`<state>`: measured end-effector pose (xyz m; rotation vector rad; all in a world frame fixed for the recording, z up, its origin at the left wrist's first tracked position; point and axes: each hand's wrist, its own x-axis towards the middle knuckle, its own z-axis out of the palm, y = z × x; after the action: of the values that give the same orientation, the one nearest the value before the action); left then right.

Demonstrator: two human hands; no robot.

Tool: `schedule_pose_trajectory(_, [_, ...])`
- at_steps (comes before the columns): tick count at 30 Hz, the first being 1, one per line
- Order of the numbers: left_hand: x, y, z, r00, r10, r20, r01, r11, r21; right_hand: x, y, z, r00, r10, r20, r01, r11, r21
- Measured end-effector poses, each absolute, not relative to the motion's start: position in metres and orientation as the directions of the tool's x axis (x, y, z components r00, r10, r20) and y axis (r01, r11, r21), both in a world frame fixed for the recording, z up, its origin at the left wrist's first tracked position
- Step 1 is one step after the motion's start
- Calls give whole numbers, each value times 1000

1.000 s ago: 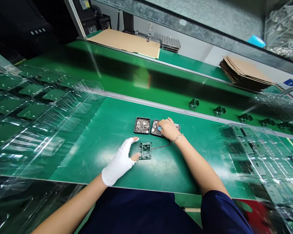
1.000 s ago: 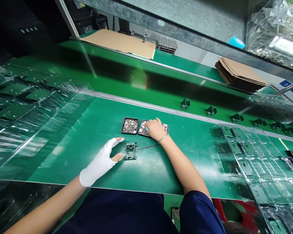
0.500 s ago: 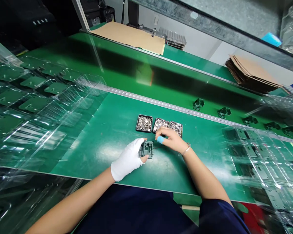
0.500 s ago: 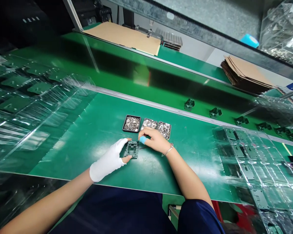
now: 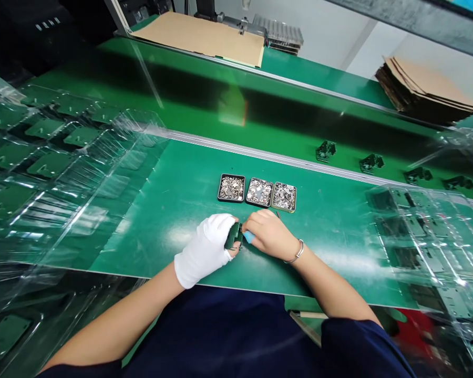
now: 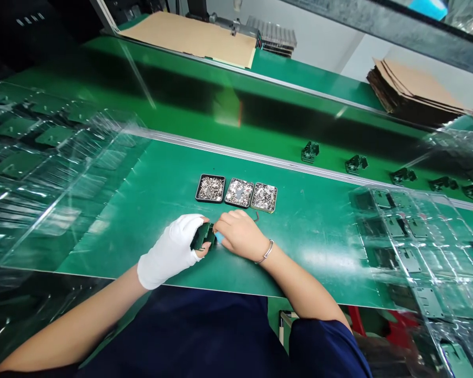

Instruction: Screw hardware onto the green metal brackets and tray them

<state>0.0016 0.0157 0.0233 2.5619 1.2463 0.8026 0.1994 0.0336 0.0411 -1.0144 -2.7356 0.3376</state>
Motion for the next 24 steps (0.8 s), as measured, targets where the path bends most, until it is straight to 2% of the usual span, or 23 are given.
schedule_pose_trajectory(4, [2, 14, 27, 522, 747, 411, 689, -654, 313, 198, 32, 42, -714, 695, 81, 646, 699, -308])
schedule_pose_trajectory(10, [5, 9, 24, 507, 716, 480, 681, -674, 287, 198, 29, 42, -677, 734, 49, 655, 631, -415])
schedule_pose_trajectory(13, [7, 7, 22, 521, 721, 457, 697, -668, 260, 198, 28, 41, -668, 743, 38, 666, 620, -415])
schedule_pose_trajectory(16, [8, 7, 22, 504, 751, 428, 688, -648, 326, 197, 27, 43, -667, 745, 22, 680, 621, -389])
schedule_pose_trajectory(21, [5, 10, 18, 432, 810, 396, 625, -586, 516, 193, 23, 47, -594, 804, -20, 764, 556, -327])
schedule_pose_trajectory(24, [4, 10, 16, 392, 856, 339, 596, -516, 615, 193, 22, 48, -554, 832, -5, 772, 512, -377])
